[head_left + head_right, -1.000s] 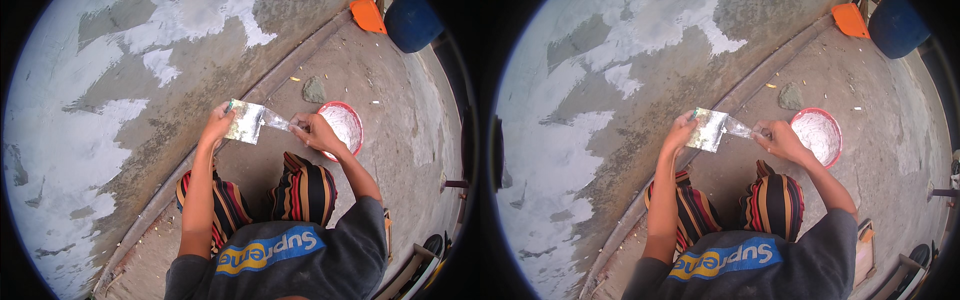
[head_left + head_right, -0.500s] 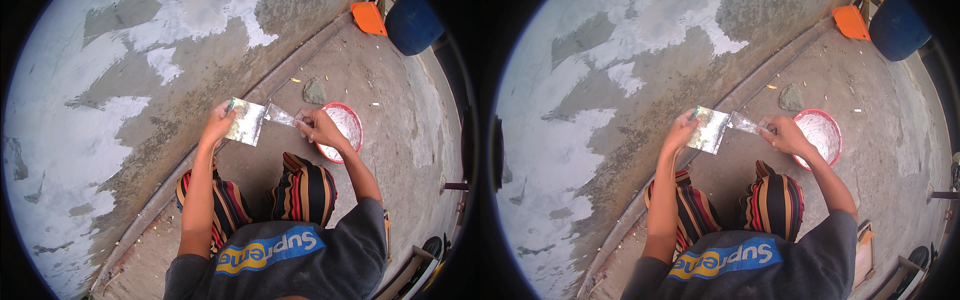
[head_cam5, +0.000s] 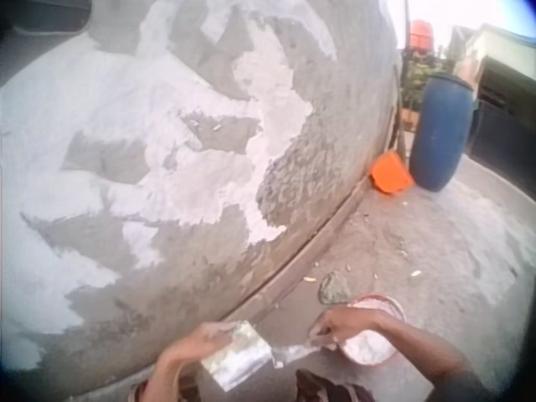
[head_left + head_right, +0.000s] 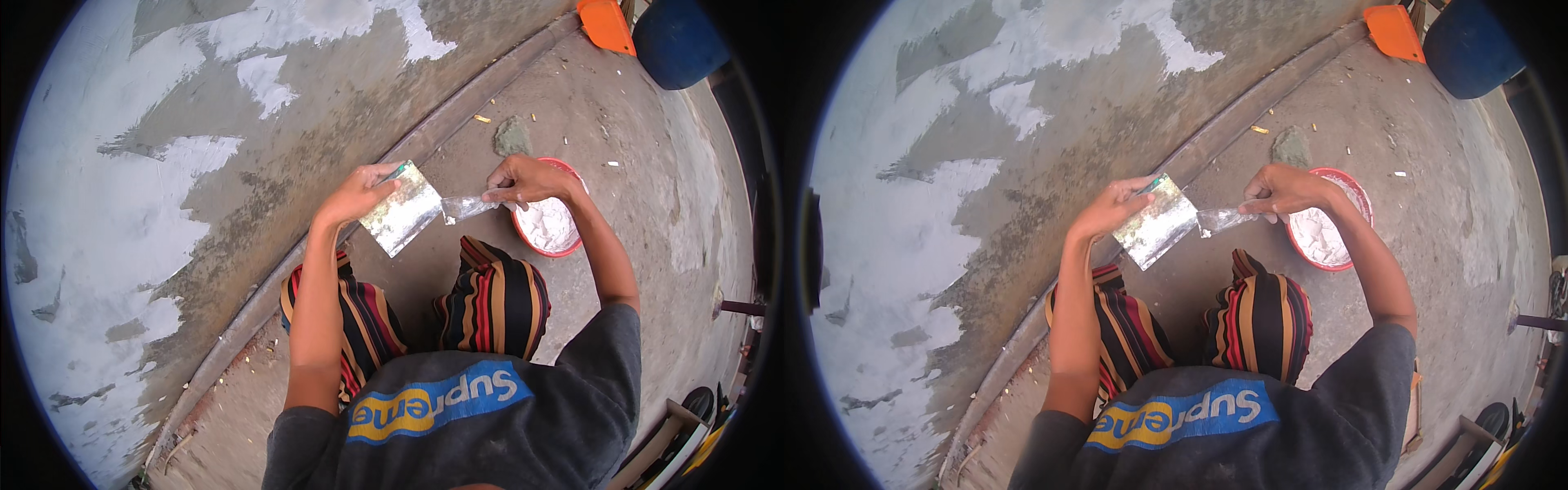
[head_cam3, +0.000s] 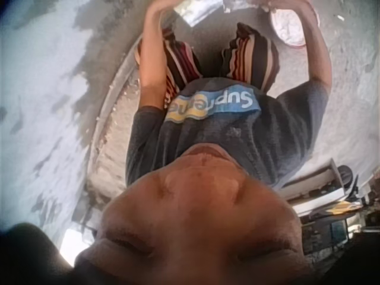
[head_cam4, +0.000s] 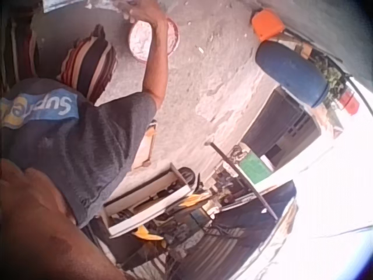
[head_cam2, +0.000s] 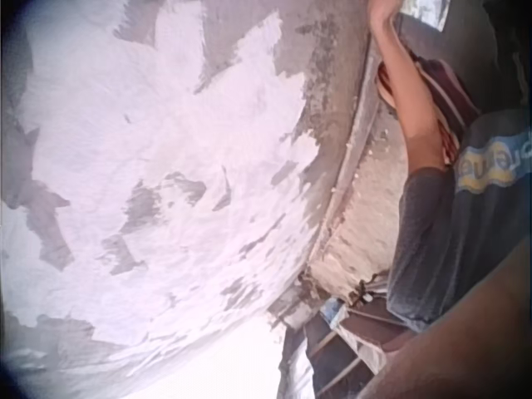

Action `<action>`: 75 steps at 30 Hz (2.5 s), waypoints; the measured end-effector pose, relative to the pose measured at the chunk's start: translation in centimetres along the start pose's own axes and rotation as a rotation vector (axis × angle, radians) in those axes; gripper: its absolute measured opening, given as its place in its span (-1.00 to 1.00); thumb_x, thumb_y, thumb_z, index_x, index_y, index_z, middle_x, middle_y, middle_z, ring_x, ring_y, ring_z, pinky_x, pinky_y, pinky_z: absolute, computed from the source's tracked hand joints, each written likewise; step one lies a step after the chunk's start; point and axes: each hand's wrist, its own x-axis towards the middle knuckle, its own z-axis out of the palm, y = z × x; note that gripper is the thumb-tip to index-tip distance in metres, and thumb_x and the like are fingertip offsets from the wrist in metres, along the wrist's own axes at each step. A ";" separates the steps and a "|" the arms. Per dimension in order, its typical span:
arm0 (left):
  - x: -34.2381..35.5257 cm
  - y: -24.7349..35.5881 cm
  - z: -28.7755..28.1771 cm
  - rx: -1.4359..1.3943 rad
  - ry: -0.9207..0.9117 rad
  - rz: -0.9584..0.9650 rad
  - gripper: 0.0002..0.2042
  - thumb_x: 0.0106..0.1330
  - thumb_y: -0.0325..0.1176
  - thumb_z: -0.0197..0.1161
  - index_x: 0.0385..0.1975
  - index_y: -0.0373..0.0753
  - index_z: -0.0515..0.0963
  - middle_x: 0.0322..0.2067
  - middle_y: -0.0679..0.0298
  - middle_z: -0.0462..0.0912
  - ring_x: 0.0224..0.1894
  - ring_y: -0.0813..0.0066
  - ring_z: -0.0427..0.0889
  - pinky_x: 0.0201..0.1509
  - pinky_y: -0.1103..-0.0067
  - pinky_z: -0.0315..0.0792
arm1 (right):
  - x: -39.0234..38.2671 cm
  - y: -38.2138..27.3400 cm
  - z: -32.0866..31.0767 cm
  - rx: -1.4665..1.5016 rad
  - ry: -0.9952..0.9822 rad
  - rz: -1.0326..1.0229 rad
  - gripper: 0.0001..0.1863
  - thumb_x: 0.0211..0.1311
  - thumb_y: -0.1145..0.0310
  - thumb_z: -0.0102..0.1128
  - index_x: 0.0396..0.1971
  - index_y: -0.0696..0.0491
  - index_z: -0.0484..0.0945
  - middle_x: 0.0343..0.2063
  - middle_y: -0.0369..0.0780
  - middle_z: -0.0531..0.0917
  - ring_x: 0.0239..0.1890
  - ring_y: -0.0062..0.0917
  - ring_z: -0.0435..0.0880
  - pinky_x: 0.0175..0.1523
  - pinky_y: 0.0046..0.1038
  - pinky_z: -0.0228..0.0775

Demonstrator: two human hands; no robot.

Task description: The person applies white plaster to a concrete wall using a trowel and a hawk. They repeatedly scoop plaster from a red bowl, spread it onto the wall in smooth strokes, and scrape excess material back onto the hawk.

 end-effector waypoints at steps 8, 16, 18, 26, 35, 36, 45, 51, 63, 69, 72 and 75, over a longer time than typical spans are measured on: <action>0.5 -0.7 0.3 -0.134 -0.002 0.005 -0.57 0.43 -0.35 0.13 0.23 -0.41 0.39 -0.08 0.13 0.66 -0.16 0.57 0.58 -0.03 0.57 0.46 | 1.1 -2.7 1.5 -0.040 0.001 -0.031 -0.61 0.30 0.14 0.21 -0.58 0.16 0.58 -0.77 -0.24 0.54 -0.73 -0.55 0.55 -0.58 -0.45 0.32; 0.1 0.9 0.1 0.019 0.043 -0.083 -0.55 0.41 -0.30 0.16 0.23 -0.39 0.39 0.05 0.04 0.59 0.03 0.44 0.55 0.12 0.52 0.40 | 1.1 -5.5 1.8 -0.126 0.048 -0.140 -0.62 0.26 0.18 0.23 -0.58 0.20 0.54 -0.82 -0.21 0.46 -0.74 -0.47 0.50 -0.53 -0.35 0.26; -0.1 1.0 -0.2 0.045 0.038 -0.085 -0.53 0.41 -0.26 0.17 0.23 -0.37 0.39 0.12 0.02 0.55 0.12 0.38 0.52 0.20 0.49 0.37 | 0.9 -3.8 1.0 -0.156 0.072 -0.129 -0.63 0.27 0.19 0.23 -0.58 0.19 0.55 -0.81 -0.22 0.48 -0.73 -0.50 0.53 -0.55 -0.35 0.26; 0.7 -0.3 -0.1 0.076 0.023 -0.035 -0.55 0.41 -0.27 0.17 0.22 -0.39 0.40 0.13 0.02 0.54 0.15 0.33 0.51 0.23 0.46 0.35 | 2.3 -4.0 2.1 -0.262 0.048 -0.087 -0.66 0.22 0.19 0.26 -0.58 0.17 0.56 -0.79 -0.19 0.49 -0.69 -0.37 0.53 -0.45 -0.31 0.31; 0.9 -0.7 -0.2 0.170 0.071 -0.015 -0.55 0.41 -0.28 0.16 0.21 -0.41 0.40 0.14 -0.03 0.53 0.16 0.27 0.52 0.24 0.44 0.36 | 1.5 -3.7 1.5 -0.169 0.144 -0.117 -0.62 0.23 0.20 0.25 -0.62 0.20 0.48 -0.79 -0.15 0.46 -0.68 -0.29 0.47 -0.41 -0.25 0.30; 0.9 -0.5 -0.1 0.152 0.085 -0.027 -0.55 0.41 -0.29 0.16 0.21 -0.40 0.40 0.14 -0.03 0.53 0.16 0.27 0.52 0.24 0.44 0.36 | 1.6 -3.1 1.3 -0.163 0.127 -0.075 -0.62 0.22 0.19 0.25 -0.61 0.19 0.49 -0.78 -0.15 0.47 -0.68 -0.28 0.48 -0.41 -0.25 0.31; 1.8 -1.6 0.2 0.103 0.077 -0.026 -0.58 0.40 -0.31 0.17 0.19 -0.39 0.43 0.08 0.00 0.58 0.11 0.34 0.54 0.19 0.47 0.39 | 3.1 -4.7 3.9 -0.298 0.129 -0.169 -0.64 0.19 0.12 0.26 -0.59 0.12 0.58 -0.70 -0.12 0.57 -0.54 -0.16 0.57 -0.36 -0.20 0.34; 2.2 -2.1 0.0 0.174 0.111 -0.057 -0.58 0.38 -0.34 0.17 0.17 -0.42 0.44 0.07 -0.01 0.58 0.09 0.33 0.56 0.18 0.47 0.40 | 3.4 -6.1 5.1 -0.295 0.159 -0.305 -0.64 0.19 0.14 0.27 -0.56 0.16 0.58 -0.67 -0.03 0.54 -0.54 -0.10 0.52 -0.37 -0.19 0.32; 2.0 -3.0 0.3 0.163 0.176 -0.057 -0.60 0.37 -0.35 0.15 0.14 -0.41 0.47 0.05 -0.08 0.60 0.07 0.26 0.60 0.13 0.43 0.43 | 2.5 -3.6 5.1 0.075 -0.060 -0.119 -0.62 0.26 0.16 0.23 -0.56 0.19 0.56 -0.76 -0.14 0.50 -0.70 -0.45 0.47 -0.47 -0.33 0.28; 4.0 -5.4 0.3 0.629 0.182 -0.406 -0.54 0.32 -0.33 0.05 0.22 -0.32 0.34 0.06 -0.11 0.53 0.17 -0.06 0.48 0.23 0.20 0.35 | 1.8 -3.8 4.6 0.578 -0.081 -0.159 -0.63 0.43 0.17 0.09 -0.47 0.15 0.56 -0.64 -0.35 0.56 -0.63 -0.72 0.50 -0.48 -0.64 0.36; 3.6 -4.7 1.3 0.735 0.185 -0.422 -0.45 0.18 -0.58 0.03 0.26 -0.37 0.28 0.06 -0.14 0.52 0.17 -0.05 0.50 0.18 0.19 0.42 | 1.4 -5.3 3.3 0.699 0.180 -0.271 -0.69 0.46 0.20 -0.01 -0.18 0.17 0.53 -0.51 -0.26 0.59 -0.55 -0.65 0.54 -0.39 -0.58 0.41; 4.0 -4.3 3.0 0.765 0.039 -0.342 -0.42 0.14 -0.66 0.01 0.27 -0.38 0.27 0.09 -0.15 0.50 0.19 -0.08 0.47 0.24 0.19 0.38 | 1.4 -7.9 2.0 0.787 0.407 -0.460 -0.64 0.43 0.27 -0.02 0.08 0.18 0.45 -0.33 -0.23 0.60 -0.41 -0.63 0.56 -0.30 -0.53 0.44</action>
